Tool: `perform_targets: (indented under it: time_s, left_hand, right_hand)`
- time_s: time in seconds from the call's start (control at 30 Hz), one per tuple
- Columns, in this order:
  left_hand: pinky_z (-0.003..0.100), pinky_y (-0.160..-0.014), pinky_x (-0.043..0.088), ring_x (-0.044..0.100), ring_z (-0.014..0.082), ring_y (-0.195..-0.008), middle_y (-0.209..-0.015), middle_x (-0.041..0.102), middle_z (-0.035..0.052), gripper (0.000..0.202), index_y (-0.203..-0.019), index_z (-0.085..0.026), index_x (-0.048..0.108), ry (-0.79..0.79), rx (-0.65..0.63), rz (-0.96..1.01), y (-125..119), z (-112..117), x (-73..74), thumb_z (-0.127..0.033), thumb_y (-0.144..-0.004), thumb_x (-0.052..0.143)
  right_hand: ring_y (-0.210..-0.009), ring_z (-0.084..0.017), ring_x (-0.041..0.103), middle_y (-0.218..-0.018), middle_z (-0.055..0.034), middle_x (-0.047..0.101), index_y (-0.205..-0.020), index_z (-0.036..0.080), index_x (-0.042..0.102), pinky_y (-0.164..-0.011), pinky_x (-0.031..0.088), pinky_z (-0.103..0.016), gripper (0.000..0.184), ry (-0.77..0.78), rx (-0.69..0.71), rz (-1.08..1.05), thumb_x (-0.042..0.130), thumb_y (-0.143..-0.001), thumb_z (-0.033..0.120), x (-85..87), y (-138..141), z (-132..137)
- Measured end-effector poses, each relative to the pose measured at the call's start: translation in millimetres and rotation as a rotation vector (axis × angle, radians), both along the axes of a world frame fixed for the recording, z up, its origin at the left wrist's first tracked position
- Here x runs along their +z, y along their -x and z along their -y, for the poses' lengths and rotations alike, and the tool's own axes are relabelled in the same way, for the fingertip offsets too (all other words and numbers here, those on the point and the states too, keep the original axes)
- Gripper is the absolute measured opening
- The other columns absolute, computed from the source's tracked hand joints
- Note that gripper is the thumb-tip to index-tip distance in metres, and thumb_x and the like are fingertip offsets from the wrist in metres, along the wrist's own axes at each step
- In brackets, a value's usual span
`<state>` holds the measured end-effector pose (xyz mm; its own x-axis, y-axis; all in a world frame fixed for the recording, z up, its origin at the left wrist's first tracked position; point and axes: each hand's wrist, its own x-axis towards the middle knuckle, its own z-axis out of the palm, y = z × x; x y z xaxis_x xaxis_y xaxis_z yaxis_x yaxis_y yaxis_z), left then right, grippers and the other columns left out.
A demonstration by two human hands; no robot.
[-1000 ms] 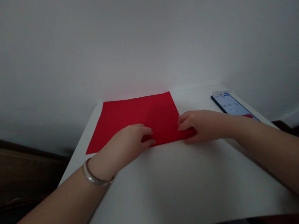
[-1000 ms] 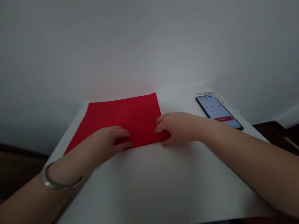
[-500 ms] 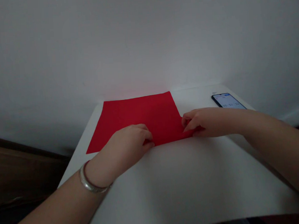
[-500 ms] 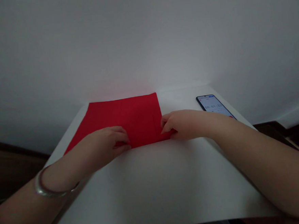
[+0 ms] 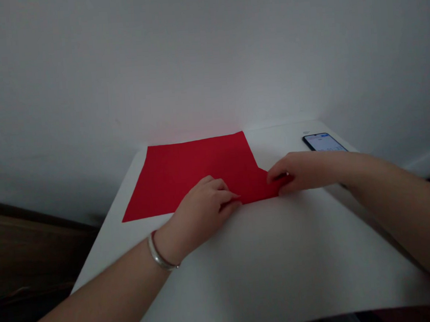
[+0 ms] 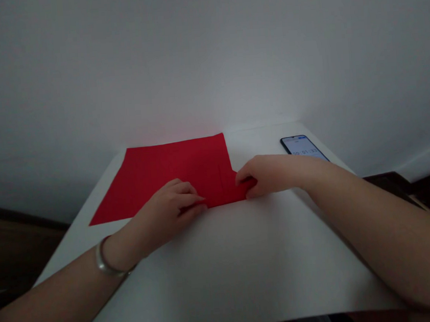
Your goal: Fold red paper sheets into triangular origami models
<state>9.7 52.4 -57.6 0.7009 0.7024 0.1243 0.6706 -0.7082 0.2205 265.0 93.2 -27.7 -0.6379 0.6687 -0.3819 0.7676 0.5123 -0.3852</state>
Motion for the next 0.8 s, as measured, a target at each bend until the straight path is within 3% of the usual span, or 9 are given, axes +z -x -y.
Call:
perform_targets:
  time_s: [0.13, 0.37, 0.67, 0.8]
  left_hand:
    - [0.032, -0.078, 0.039, 0.053, 0.0153, -0.076, -0.077, 0.065, 0.0012, 0.024, -0.080, -0.019, 0.071, 0.059, 0.003, 0.086, 1, -7, -5.5, -0.034, -0.091, 0.055]
    - [0.031, -0.078, 0.039, 0.054, 0.0165, -0.077, -0.077, 0.067, 0.0014, 0.023, -0.080, -0.018, 0.070, 0.088, 0.068, 0.081, 0, -6, -6.3, -0.034, -0.090, 0.056]
    - [0.030, -0.071, 0.038, 0.053, 0.0165, -0.075, -0.075, 0.067, -0.0004, 0.024, -0.075, -0.020, 0.067, 0.114, 0.140, 0.072, 0, -6, -2.4, -0.035, -0.089, 0.056]
    - [0.029, -0.069, 0.038, 0.054, 0.0168, -0.074, -0.077, 0.067, 0.0000, 0.022, -0.078, -0.021, 0.067, 0.113, 0.151, 0.067, 1, -7, -0.9, -0.035, -0.089, 0.055]
  right_hand:
    - [-0.061, -0.016, 0.056, -0.067, 0.0019, 0.064, -0.073, 0.023, 0.064, -0.054, 0.036, -0.028, 0.013, 0.051, -0.052, 0.083, 0.060, -0.074, 0.035, 1.0, -8, -4]
    - [-0.066, -0.019, 0.061, -0.071, 0.0003, 0.068, -0.080, 0.023, 0.069, -0.055, 0.039, -0.028, 0.021, 0.152, -0.198, 0.198, 0.064, -0.071, 0.042, 10.5, -14, -5]
    - [-0.059, -0.018, 0.060, -0.065, -0.0022, 0.065, -0.078, 0.020, 0.067, -0.052, 0.040, -0.028, 0.019, 0.209, -0.240, 0.319, 0.059, -0.072, 0.036, 18.8, -14, -2]
    - [-0.065, -0.019, 0.060, -0.075, -0.0028, 0.067, -0.080, 0.022, 0.067, -0.056, 0.039, -0.030, 0.020, 0.089, -0.148, 0.283, 0.061, -0.072, 0.039, 16.0, -17, -2]
